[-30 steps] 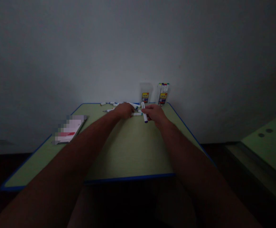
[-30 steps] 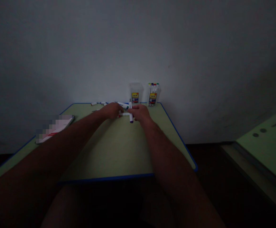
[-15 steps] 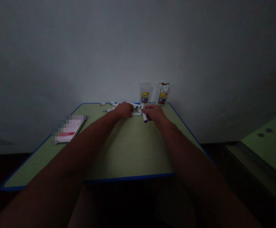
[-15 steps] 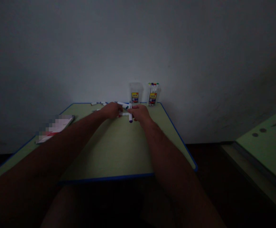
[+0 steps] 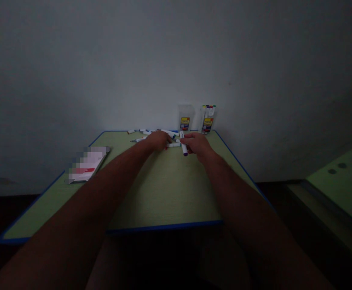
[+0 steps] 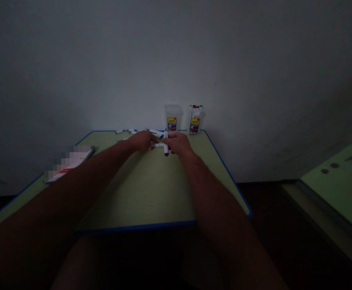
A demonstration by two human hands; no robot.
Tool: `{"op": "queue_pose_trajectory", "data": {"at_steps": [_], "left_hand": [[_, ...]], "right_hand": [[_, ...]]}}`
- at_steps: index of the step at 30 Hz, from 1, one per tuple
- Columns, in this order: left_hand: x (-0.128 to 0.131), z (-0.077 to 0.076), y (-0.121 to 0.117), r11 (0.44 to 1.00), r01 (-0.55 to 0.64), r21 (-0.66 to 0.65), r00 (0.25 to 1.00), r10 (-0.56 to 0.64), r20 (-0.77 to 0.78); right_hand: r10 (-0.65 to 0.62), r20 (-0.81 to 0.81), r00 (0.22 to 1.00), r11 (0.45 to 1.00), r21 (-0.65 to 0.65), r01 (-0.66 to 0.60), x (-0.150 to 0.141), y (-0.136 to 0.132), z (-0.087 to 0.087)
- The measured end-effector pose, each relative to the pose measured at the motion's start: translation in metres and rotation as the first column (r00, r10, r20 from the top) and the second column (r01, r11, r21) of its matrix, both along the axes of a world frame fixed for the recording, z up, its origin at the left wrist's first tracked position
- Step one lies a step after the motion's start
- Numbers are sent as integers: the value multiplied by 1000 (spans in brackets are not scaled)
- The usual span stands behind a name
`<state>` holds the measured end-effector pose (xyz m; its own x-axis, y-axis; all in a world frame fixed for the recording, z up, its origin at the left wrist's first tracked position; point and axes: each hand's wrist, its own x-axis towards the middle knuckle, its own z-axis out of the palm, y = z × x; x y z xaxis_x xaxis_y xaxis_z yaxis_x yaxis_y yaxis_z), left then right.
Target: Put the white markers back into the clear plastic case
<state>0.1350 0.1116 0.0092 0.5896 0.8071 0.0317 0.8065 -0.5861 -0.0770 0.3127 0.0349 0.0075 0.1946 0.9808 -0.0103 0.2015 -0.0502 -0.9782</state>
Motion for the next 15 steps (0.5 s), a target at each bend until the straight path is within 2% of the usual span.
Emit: {"op": "queue_pose_trajectory", "data": {"at_steps": [10, 15], "left_hand": [[2, 3, -2, 1000, -8, -16, 1000, 8, -17], [1, 1, 1, 999, -41, 26, 998, 40, 41]], "right_hand": [[63, -75, 995, 998, 29, -61, 2, 1, -3], [102, -78, 992, 995, 10, -102, 1, -1, 0]]}}
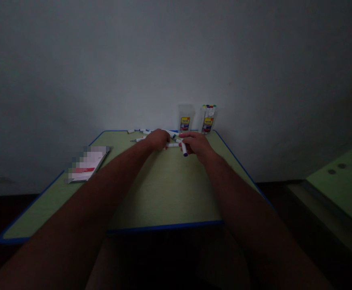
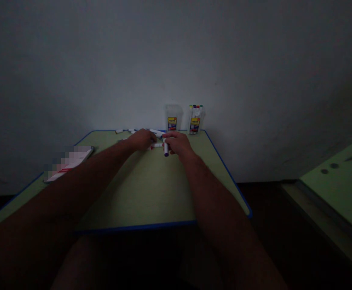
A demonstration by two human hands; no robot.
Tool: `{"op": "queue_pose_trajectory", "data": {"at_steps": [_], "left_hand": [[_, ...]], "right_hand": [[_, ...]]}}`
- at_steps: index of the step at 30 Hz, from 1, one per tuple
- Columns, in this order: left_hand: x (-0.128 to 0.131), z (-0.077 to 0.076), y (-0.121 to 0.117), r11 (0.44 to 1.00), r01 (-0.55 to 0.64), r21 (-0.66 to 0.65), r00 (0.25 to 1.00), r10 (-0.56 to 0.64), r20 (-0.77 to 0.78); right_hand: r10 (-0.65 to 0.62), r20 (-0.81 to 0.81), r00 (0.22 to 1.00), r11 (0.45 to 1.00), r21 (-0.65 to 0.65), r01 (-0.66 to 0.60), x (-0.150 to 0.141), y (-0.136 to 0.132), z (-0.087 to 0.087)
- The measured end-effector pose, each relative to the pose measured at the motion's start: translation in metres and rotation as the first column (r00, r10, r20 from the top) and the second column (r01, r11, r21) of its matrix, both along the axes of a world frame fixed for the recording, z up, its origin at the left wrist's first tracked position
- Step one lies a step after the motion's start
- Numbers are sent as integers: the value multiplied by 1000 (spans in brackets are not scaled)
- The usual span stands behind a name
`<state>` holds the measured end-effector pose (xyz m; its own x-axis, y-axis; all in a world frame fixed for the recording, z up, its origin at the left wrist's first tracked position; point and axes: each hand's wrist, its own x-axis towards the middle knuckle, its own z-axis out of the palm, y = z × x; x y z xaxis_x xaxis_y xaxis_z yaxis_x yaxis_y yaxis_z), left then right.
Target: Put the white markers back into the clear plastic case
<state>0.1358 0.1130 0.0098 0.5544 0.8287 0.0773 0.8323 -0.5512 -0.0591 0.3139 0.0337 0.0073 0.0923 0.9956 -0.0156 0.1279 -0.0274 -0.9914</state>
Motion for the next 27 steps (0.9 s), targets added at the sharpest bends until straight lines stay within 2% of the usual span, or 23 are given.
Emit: {"op": "queue_pose_trajectory", "data": {"at_steps": [8, 14, 17, 23, 25, 27], "left_hand": [[0, -3, 1, 988, -143, 54, 984, 137, 110], [-5, 8, -5, 967, -181, 179, 963, 137, 233], [-12, 15, -13, 961, -202, 188, 931, 128, 342], [-34, 19, -39, 976, -215, 39, 834, 163, 527], [-41, 17, -52, 974, -212, -76, 784, 216, 582], [-46, 13, -65, 953, -190, -235, 704, 300, 644]], "right_hand": [[-8, -20, 1000, 1000, 11, 8, -2, -4, 3], [-14, 8, 1000, 1000, 27, 14, -3, -7, 3], [-18, 24, 1000, 999, 35, 17, -3, -6, 1], [16, 47, 999, 999, 40, -18, -4, -5, -2], [27, 50, 998, 999, 40, -29, -6, -6, -2], [36, 51, 998, 999, 38, -38, -7, -7, -2]]}}
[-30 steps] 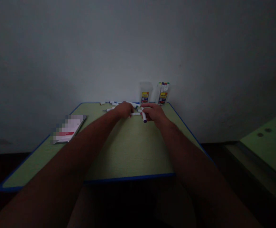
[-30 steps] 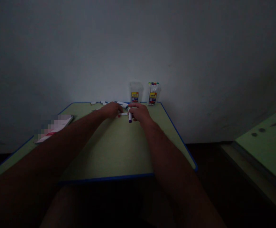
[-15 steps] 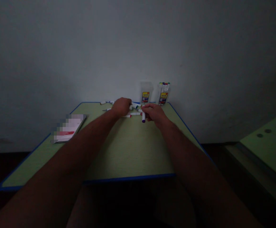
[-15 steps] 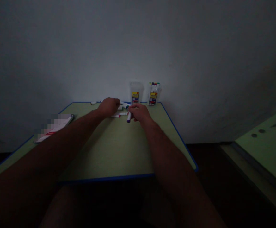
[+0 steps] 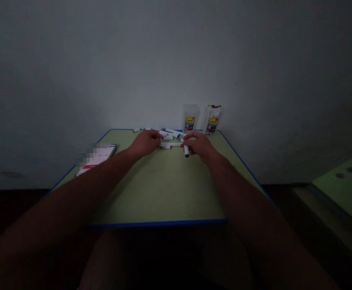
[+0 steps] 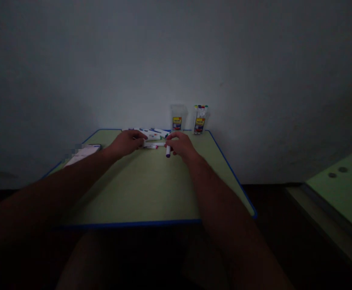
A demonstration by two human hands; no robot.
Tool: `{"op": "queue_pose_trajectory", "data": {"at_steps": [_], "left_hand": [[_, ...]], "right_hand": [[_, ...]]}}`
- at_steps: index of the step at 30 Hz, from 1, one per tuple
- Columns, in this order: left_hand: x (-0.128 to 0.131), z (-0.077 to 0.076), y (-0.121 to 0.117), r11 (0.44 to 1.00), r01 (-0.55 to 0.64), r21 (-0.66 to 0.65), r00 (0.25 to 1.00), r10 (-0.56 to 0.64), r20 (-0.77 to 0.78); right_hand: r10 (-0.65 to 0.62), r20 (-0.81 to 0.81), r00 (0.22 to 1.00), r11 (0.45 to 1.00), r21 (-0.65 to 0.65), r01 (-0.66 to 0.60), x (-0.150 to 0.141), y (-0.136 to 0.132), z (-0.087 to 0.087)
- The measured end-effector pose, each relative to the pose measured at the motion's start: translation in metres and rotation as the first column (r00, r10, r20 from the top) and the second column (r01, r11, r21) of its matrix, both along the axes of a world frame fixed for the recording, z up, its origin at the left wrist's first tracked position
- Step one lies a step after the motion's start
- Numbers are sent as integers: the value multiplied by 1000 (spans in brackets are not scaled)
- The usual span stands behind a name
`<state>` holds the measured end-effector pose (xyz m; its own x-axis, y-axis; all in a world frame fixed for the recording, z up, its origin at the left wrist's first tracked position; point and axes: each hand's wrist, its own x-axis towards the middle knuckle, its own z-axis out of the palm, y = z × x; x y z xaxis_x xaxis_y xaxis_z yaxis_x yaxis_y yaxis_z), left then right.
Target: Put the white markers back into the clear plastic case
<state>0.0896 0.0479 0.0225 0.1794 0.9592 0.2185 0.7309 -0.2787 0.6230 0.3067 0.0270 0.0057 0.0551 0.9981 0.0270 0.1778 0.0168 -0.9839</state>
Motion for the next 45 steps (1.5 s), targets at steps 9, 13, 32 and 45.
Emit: {"op": "queue_pose_trajectory", "data": {"at_steps": [9, 13, 32, 45], "left_hand": [[-9, -29, -38, 962, 48, -267, 841, 105, 531], [-11, -28, -41, 932, 95, -350, 677, 197, 709], [-21, -25, -37, 890, 240, -388, 551, 205, 809], [-19, -23, -42, 853, 282, -439, 585, 209, 783]], "right_hand": [[30, 20, 999, 999, 12, -30, -6, -4, -3], [28, 21, 999, 999, 18, -29, -10, -6, -4], [37, 11, 999, 999, -2, -37, -20, -7, -10], [47, -81, 996, 995, -81, -54, -24, -14, -3]]}}
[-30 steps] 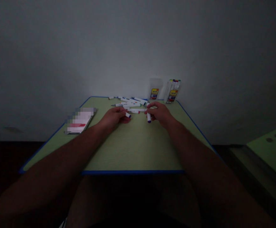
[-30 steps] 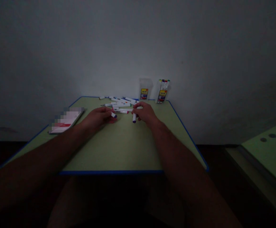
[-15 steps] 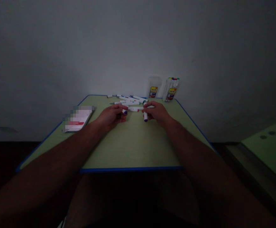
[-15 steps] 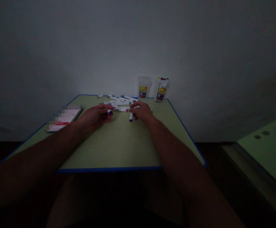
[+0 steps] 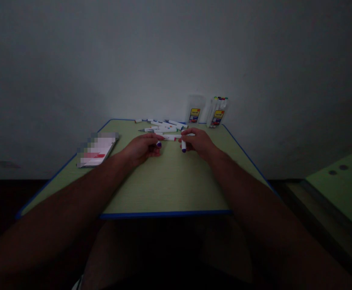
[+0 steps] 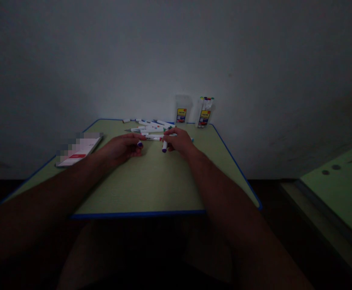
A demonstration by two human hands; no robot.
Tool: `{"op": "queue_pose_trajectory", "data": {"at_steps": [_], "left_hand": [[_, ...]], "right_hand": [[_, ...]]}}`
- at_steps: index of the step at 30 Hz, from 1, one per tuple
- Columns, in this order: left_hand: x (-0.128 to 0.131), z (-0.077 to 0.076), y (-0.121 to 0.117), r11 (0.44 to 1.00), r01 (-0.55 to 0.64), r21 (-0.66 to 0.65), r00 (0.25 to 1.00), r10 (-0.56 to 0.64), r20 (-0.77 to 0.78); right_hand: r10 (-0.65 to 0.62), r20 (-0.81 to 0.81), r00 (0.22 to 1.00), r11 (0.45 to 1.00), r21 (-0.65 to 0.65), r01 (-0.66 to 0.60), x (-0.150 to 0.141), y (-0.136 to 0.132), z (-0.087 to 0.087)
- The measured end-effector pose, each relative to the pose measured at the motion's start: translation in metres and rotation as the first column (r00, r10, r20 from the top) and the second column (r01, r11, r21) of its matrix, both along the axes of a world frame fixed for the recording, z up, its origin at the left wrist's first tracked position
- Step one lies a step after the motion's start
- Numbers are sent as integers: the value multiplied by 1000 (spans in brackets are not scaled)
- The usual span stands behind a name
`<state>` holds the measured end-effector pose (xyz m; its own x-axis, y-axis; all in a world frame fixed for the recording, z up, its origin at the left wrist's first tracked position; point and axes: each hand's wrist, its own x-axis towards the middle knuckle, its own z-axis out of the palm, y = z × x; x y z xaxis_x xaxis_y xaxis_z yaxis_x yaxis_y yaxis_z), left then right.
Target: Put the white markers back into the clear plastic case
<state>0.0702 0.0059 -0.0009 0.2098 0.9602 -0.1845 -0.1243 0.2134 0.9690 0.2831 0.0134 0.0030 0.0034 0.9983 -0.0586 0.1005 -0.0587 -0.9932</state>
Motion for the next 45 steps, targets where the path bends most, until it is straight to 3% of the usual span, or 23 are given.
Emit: {"op": "queue_pose_trajectory", "data": {"at_steps": [13, 45], "left_hand": [[0, -1, 2, 1000, -13, 6, 998, 13, 58], [-3, -2, 3, 1000, -6, 16, 1000, 6, 26]], "right_hand": [[31, -127, 991, 997, -72, -41, 0, -4, 6], [72, -127, 989, 992, -97, -85, 0, -6, 8]]}}
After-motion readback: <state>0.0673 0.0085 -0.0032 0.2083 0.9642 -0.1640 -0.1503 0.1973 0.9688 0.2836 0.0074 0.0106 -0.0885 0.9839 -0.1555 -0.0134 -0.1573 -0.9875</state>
